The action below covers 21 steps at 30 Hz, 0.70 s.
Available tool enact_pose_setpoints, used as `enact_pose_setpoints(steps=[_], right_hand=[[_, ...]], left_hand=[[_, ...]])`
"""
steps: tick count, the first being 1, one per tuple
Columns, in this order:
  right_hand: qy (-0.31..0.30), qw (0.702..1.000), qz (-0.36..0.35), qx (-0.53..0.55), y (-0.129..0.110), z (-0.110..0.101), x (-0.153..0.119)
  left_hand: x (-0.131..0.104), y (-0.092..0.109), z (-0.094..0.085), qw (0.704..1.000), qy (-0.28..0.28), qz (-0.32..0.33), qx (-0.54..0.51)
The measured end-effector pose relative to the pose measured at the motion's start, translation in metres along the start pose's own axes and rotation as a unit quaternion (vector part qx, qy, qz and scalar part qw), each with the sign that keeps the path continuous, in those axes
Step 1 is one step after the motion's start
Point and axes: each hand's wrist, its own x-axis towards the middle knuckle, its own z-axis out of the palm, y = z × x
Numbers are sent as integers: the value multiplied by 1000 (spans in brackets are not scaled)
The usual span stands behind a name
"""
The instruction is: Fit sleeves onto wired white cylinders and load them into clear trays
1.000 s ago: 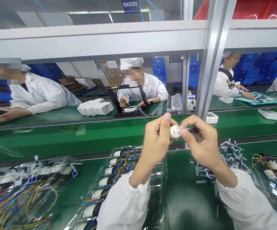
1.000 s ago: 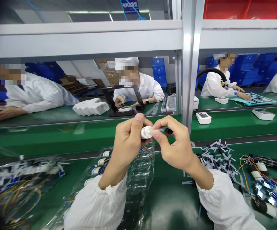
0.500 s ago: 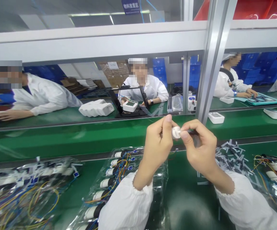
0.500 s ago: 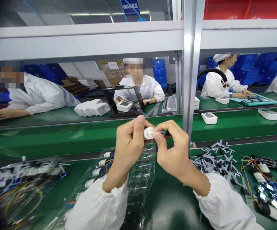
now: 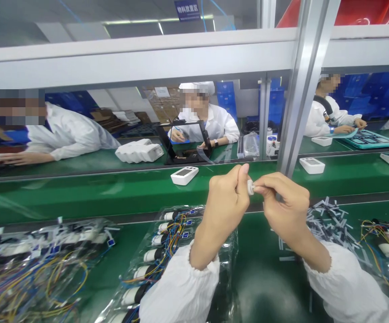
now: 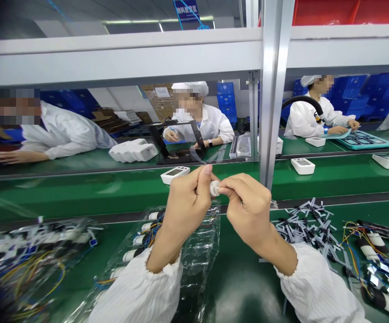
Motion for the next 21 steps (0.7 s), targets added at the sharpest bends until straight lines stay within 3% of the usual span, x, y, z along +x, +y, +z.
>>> enact_pose_setpoints(steps=[6,11,15,17,21], right_hand=[[-53,997,15,-62,0,-7,1],[-97,984,150,12,0,-11,5],[-165,952,243,86,0,-22,15],[-159,943,270,111,1,-28,20],[-80,940,277,182,1,-39,28]], left_hand=[[-2,-3,6,995,3,33,91],[-3,-2,7,993,-1,32,113],[1,-3,0,999,-22,22,30],[4,-5,-4,999,-25,-3,-38],[8,-11,-7,989,-17,-74,-129]])
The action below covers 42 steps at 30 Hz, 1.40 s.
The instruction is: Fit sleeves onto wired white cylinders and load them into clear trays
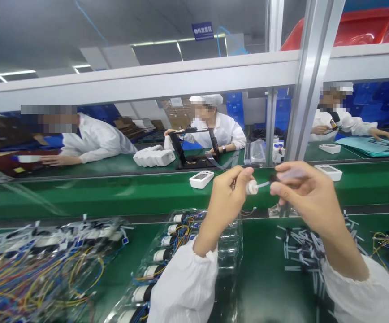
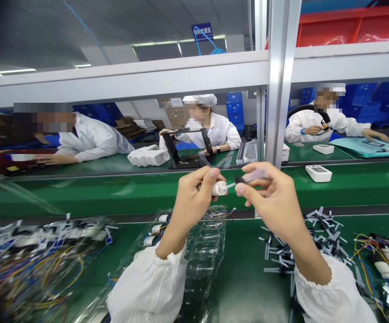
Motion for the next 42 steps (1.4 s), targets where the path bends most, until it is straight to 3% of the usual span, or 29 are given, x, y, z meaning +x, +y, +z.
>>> enact_pose_setpoints(steps=[6,11,15,20,24,28,32,42], right_hand=[[36,997,-64,13,0,-3,4],[86,993,-75,12,7,-6,8],[74,996,-37,38,8,-9,11],[57,996,3,74,9,-8,12],[41,993,35,101,12,-8,14],[35,990,76,114,15,-11,18],[23,997,45,60,18,-12,19],[-36,994,-41,-94,18,-5,10]], left_hand=[[0,-9,11,990,-62,-87,-93],[3,-17,17,989,-34,-106,-100],[7,-23,19,978,-15,-135,-157],[10,-25,21,934,-88,-254,-237],[9,-28,22,911,-146,-303,-239],[6,-31,21,925,-161,-259,-225],[6,-25,19,941,-162,-203,-219],[0,5,7,981,-15,-93,-168]])
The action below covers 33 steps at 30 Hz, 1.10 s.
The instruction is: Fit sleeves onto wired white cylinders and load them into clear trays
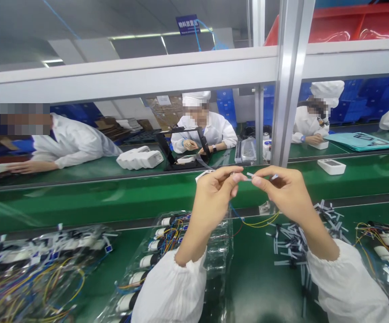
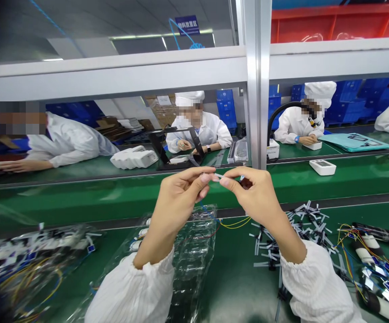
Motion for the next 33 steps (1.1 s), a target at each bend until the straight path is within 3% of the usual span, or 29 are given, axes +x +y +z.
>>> enact_pose_setpoints(steps=[5,10,15,27,33], right_hand=[[-6,995,-60,-84,0,2,-1],[-33,992,-85,-83,-3,1,-4],[-16,990,-109,-90,-4,2,-5],[9,975,-172,-139,-9,1,-9],[11,973,-186,-136,-10,3,-9]], left_hand=[[-9,6,3,999,23,20,17],[-14,7,7,993,15,81,85],[-13,1,6,986,12,113,124],[-12,7,13,996,24,80,-16],[-13,10,12,996,34,82,-5]])
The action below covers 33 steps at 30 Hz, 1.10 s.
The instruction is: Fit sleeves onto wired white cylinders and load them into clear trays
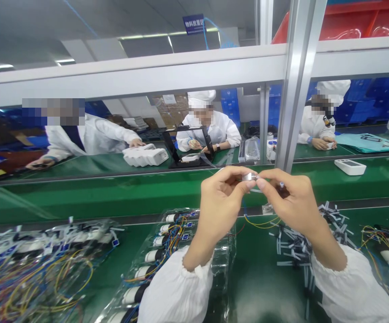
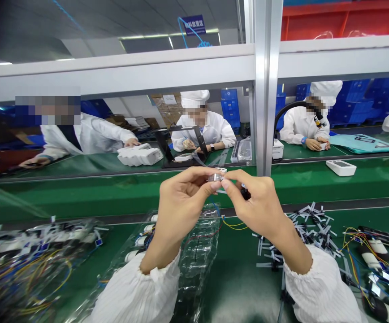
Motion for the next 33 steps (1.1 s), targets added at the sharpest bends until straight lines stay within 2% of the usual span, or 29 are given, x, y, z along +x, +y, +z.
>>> enact_pose_setpoints(steps=[11,19,24,33], right_hand=[[-19,998,-56,-26,-3,2,-1],[-36,998,-46,-9,-2,1,0],[-33,998,-45,-10,-3,1,-1],[-33,998,-37,33,-5,-3,2]], left_hand=[[-2,-2,-3,996,-12,26,80],[-1,0,-5,994,-45,68,75],[-3,2,-4,983,-35,117,136],[-4,1,-2,982,-34,113,144]])
